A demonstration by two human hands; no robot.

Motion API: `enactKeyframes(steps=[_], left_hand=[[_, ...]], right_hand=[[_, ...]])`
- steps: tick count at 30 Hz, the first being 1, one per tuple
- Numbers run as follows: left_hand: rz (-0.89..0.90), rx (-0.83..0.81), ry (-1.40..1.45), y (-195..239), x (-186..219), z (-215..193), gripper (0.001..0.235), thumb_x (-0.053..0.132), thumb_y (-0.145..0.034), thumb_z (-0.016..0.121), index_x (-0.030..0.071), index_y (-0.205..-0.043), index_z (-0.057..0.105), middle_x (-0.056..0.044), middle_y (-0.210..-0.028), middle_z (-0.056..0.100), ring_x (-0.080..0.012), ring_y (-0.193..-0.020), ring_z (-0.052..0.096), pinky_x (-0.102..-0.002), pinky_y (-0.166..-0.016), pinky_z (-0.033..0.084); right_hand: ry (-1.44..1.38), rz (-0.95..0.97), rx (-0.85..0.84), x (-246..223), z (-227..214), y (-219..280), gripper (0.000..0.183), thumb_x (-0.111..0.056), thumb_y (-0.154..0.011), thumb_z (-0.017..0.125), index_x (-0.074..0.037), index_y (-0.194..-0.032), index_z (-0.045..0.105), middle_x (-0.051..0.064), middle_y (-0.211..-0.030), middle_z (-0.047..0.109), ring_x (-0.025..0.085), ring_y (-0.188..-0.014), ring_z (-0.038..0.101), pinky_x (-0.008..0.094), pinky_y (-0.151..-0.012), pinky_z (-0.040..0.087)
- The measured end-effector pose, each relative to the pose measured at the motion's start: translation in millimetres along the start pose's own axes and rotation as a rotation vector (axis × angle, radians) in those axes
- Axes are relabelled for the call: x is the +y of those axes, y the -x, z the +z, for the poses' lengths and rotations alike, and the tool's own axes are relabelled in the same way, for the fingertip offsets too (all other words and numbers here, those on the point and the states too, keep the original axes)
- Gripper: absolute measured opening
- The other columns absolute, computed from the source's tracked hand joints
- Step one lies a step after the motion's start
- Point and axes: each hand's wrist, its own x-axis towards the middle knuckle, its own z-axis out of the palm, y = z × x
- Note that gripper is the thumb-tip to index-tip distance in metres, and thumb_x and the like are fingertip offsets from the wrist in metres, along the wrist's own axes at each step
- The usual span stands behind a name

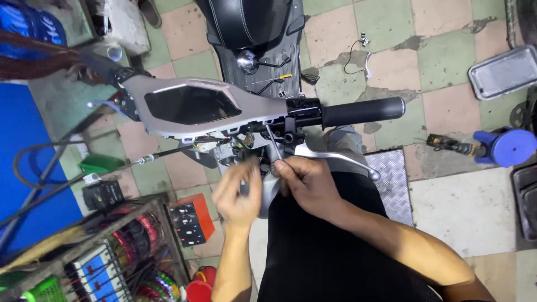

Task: Repairing the handlebar and brake assembly of a scooter using a wrench

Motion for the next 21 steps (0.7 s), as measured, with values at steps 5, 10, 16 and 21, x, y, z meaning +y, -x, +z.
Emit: enactKeyframes(steps=[5, 10, 16, 21], left_hand=[[0.014, -0.002, -0.073, -27, -27, 45, 0.020, 0.003, -0.092, 0.076, -0.003, -0.111, 0.075, -0.019, -0.081, 0.073, -0.0308, -0.067, 0.069, -0.039, -0.061, 0.054], [0.009, 0.057, -0.132, -24, -45, 55, 0.010, 0.007, -0.087, 0.084, 0.005, -0.096, 0.081, -0.011, -0.083, 0.077, -0.0301, -0.075, 0.075, -0.035, -0.069, 0.058], [-0.060, 0.043, -0.115, -25, -41, 53, 0.008, 0.006, -0.088, 0.084, 0.005, -0.095, 0.081, -0.011, -0.081, 0.076, -0.0310, -0.073, 0.074, -0.036, -0.069, 0.057], [-0.038, 0.039, -0.092, -19, -44, 57, 0.007, 0.007, -0.088, 0.083, 0.007, -0.095, 0.082, -0.008, -0.074, 0.074, -0.0265, -0.064, 0.071, -0.030, -0.065, 0.056]], right_hand=[[0.037, -0.085, 0.033, -3, -12, -1, 0.039, -0.013, -0.100, 0.064, -0.010, -0.061, 0.067, 0.003, -0.043, 0.060, 0.016, -0.041, 0.057, 0.026, -0.047, 0.047], [0.106, -0.121, 0.044, -4, -18, -3, 0.035, -0.007, -0.098, 0.064, -0.006, -0.064, 0.065, 0.010, -0.045, 0.059, 0.024, -0.042, 0.059, 0.030, -0.045, 0.047], [0.176, -0.058, 0.041, -19, -27, 1, 0.031, -0.012, -0.098, 0.064, -0.003, -0.068, 0.066, 0.020, -0.055, 0.065, 0.040, -0.055, 0.068, 0.038, -0.045, 0.050], [0.059, 0.069, -0.181, -13, -34, 8, 0.032, -0.015, -0.104, 0.053, -0.005, -0.076, 0.066, 0.012, -0.055, 0.069, 0.032, -0.050, 0.067, 0.037, -0.051, 0.053]])
